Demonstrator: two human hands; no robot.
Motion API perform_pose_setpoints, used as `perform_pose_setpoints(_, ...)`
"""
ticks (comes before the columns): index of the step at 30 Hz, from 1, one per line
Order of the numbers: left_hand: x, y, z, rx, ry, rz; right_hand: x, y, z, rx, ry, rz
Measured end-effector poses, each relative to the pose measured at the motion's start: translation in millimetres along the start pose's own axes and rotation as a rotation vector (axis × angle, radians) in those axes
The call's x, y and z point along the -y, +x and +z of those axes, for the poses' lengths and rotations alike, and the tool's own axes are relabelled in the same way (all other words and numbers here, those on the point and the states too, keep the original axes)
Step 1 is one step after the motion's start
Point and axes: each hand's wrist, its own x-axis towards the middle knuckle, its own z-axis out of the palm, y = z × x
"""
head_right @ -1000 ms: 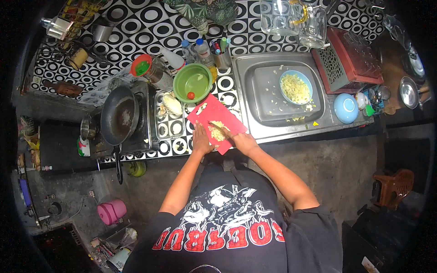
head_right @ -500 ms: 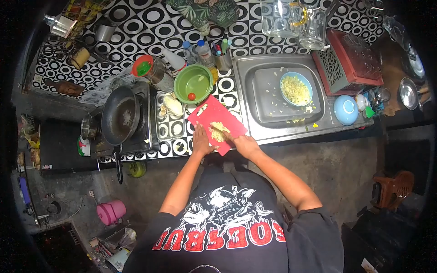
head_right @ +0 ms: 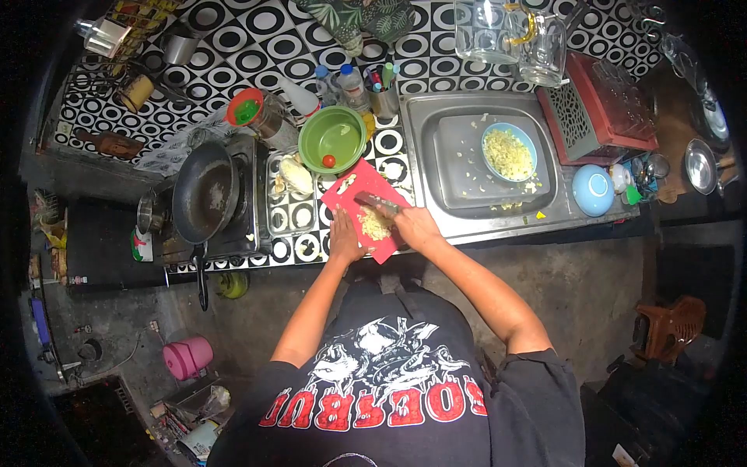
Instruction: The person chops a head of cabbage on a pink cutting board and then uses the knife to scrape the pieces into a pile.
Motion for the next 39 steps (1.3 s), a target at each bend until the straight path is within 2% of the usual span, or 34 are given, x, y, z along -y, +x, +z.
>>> perform_pose_setpoints(5, 0, -1, -1, -0.003, 0.001, -0.002, 21, -16, 20, 0.037, 0.008, -0.012)
perform_pose_setpoints(7, 1, 0, 2, 0.0, -0.006, 0.014, 32, -34, 9, 0.063, 0.075, 0.016)
perform_pose_setpoints(11, 6, 4, 16, -0.078, -0.07, 0.033, 43, -45, -16, 0.266, 0.076, 0.169)
perform_pose_setpoints(12, 6, 4, 15, -0.071, -0.065, 0.033, 40, -44, -13, 0.266, 0.076, 0.17)
perform_pose_setpoints(14, 6, 5, 12, -0.065, -0.058, 0.034, 31, -37, -5, 0.102, 0.116, 0.217)
perform_pose_setpoints(18, 5, 5, 13, -0.076, -0.065, 0.037, 12, -17, -7, 0.198, 0.073, 0.234)
perform_pose_setpoints(26, 5, 2, 11, -0.035, -0.071, 0.031, 20, -64, 53, 0.149, 0.152, 0.198)
perform_pose_setpoints(27, 4, 1, 11, -0.039, -0.057, 0.024, 20, -66, 48, 0.164, 0.162, 0.152)
perform_pose_setpoints(35, 3, 3, 5, -0.047, -0.078, 0.012, 19, -48, 43, 0.211, 0.254, 0.346)
perform_pose_setpoints(39, 6, 2, 13, -0.065, -0.074, 0.024, 19, -44, 25, 0.178, 0.203, 0.245)
